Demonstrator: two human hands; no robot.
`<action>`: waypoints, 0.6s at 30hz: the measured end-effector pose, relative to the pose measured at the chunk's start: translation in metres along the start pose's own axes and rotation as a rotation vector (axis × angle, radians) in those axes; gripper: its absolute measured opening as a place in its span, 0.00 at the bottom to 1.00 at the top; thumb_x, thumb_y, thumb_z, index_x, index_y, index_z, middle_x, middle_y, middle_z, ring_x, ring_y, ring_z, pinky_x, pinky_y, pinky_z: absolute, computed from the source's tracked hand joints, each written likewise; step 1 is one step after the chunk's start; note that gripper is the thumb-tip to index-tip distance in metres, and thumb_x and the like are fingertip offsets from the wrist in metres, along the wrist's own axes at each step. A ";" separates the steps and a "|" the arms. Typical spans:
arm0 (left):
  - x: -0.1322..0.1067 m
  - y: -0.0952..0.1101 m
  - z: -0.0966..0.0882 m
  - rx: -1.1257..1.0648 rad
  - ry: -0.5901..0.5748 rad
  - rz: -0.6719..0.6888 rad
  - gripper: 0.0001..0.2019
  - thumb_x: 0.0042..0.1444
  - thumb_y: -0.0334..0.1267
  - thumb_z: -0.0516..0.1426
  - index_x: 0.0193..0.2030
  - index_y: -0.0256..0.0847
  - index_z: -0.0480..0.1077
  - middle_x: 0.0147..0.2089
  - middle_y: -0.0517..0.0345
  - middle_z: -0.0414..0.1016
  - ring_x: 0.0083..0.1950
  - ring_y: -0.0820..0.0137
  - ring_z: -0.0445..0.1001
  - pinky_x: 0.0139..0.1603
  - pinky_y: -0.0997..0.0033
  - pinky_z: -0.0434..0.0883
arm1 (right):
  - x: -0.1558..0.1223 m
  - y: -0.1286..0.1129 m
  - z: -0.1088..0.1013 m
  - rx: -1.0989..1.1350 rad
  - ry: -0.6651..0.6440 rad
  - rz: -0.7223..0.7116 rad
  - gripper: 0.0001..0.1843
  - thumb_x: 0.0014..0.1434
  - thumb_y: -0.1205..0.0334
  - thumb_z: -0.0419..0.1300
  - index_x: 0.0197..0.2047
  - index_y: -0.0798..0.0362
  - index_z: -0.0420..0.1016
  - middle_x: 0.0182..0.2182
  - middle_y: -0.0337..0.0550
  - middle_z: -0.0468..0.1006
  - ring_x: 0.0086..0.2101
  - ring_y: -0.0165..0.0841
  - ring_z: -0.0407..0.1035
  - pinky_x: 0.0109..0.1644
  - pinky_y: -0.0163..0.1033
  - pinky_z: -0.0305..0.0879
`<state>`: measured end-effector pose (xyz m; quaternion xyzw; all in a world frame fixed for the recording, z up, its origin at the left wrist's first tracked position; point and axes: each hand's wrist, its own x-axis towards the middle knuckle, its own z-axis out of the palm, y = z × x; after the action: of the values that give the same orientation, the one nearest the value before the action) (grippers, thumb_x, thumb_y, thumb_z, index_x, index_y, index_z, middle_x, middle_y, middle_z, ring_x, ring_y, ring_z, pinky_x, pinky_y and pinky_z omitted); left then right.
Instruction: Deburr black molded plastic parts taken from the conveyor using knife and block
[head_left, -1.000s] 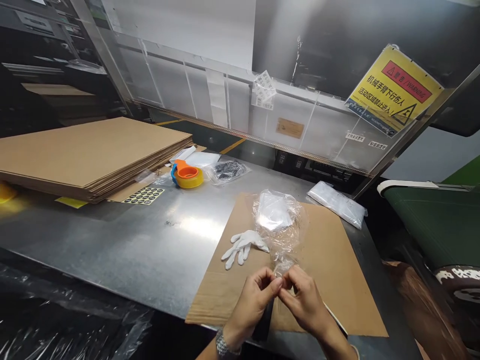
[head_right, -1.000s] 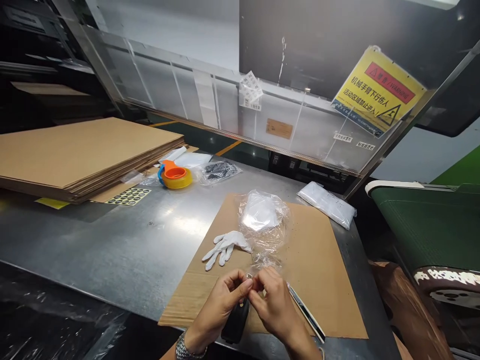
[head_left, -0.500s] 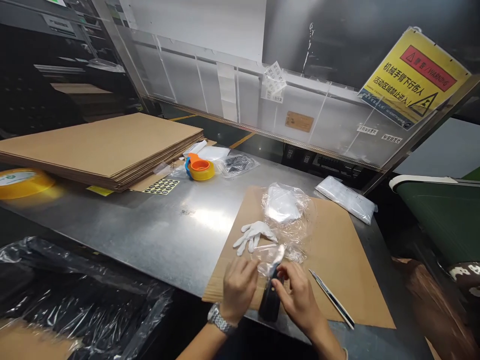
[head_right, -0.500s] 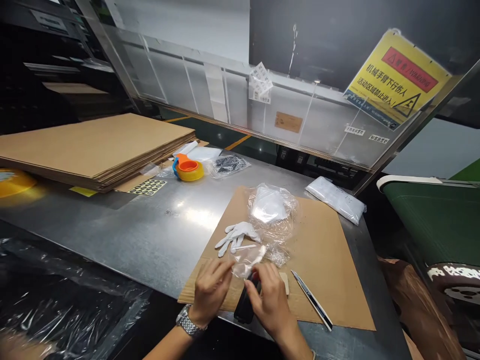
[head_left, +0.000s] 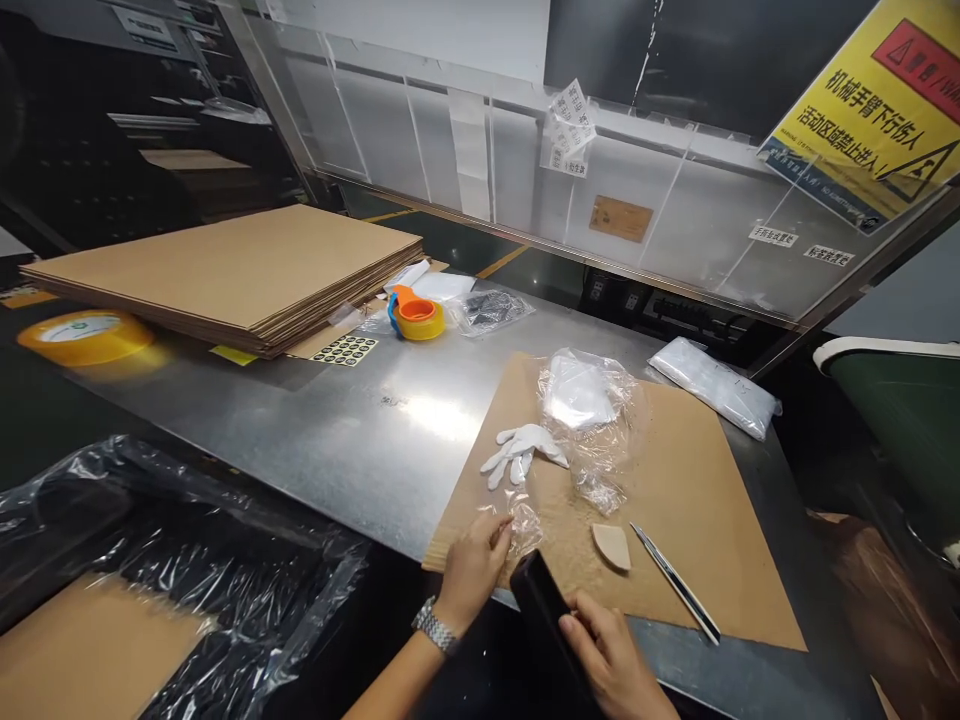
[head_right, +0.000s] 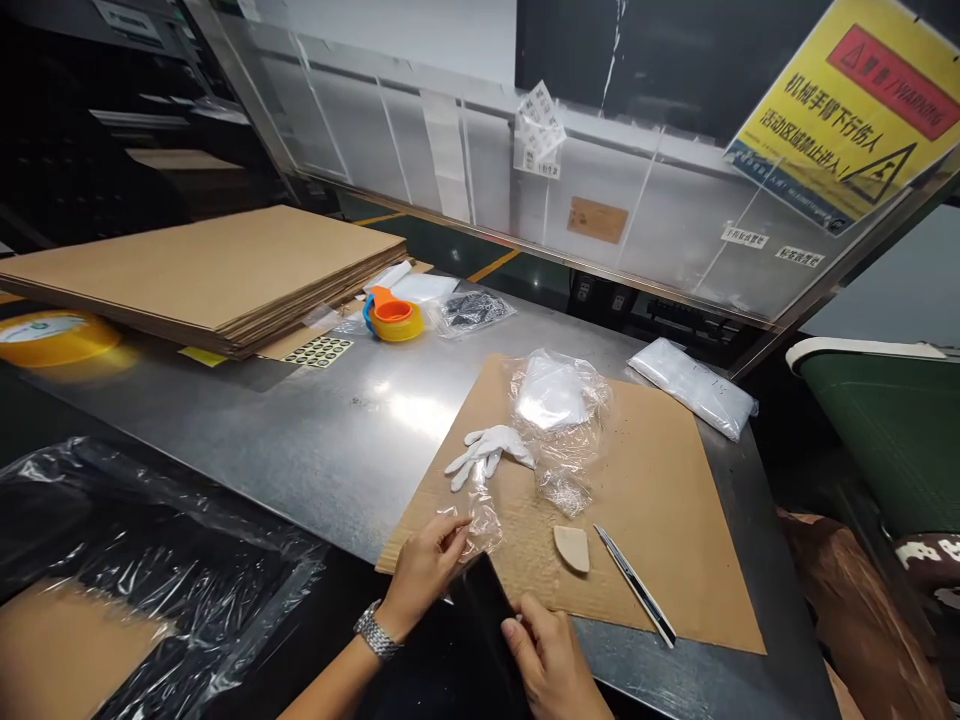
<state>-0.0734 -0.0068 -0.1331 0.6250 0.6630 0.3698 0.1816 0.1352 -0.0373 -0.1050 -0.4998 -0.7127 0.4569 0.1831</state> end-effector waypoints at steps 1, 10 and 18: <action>0.001 0.000 -0.003 -0.033 -0.049 0.000 0.12 0.57 0.36 0.50 0.38 0.40 0.75 0.30 0.55 0.76 0.31 0.67 0.74 0.32 0.69 0.70 | 0.002 0.000 0.002 0.039 -0.024 0.013 0.17 0.61 0.49 0.49 0.31 0.51 0.69 0.24 0.37 0.70 0.28 0.30 0.64 0.32 0.33 0.57; -0.005 0.005 -0.021 -0.089 -0.186 0.048 0.13 0.57 0.33 0.49 0.42 0.43 0.74 0.40 0.56 0.79 0.40 0.67 0.76 0.41 0.69 0.73 | 0.026 0.014 0.020 0.014 0.109 0.165 0.18 0.61 0.47 0.44 0.32 0.51 0.65 0.22 0.39 0.70 0.21 0.32 0.65 0.24 0.34 0.58; -0.033 0.037 -0.007 0.121 -0.160 0.239 0.13 0.55 0.30 0.48 0.39 0.41 0.73 0.30 0.52 0.74 0.33 0.63 0.72 0.35 0.63 0.71 | 0.029 -0.008 0.027 -0.238 0.152 0.112 0.26 0.59 0.56 0.49 0.58 0.57 0.60 0.22 0.49 0.75 0.26 0.44 0.71 0.30 0.41 0.57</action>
<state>-0.0476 -0.0425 -0.1089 0.7367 0.5885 0.2970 0.1506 0.0988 -0.0253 -0.1185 -0.5901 -0.7168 0.3396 0.1504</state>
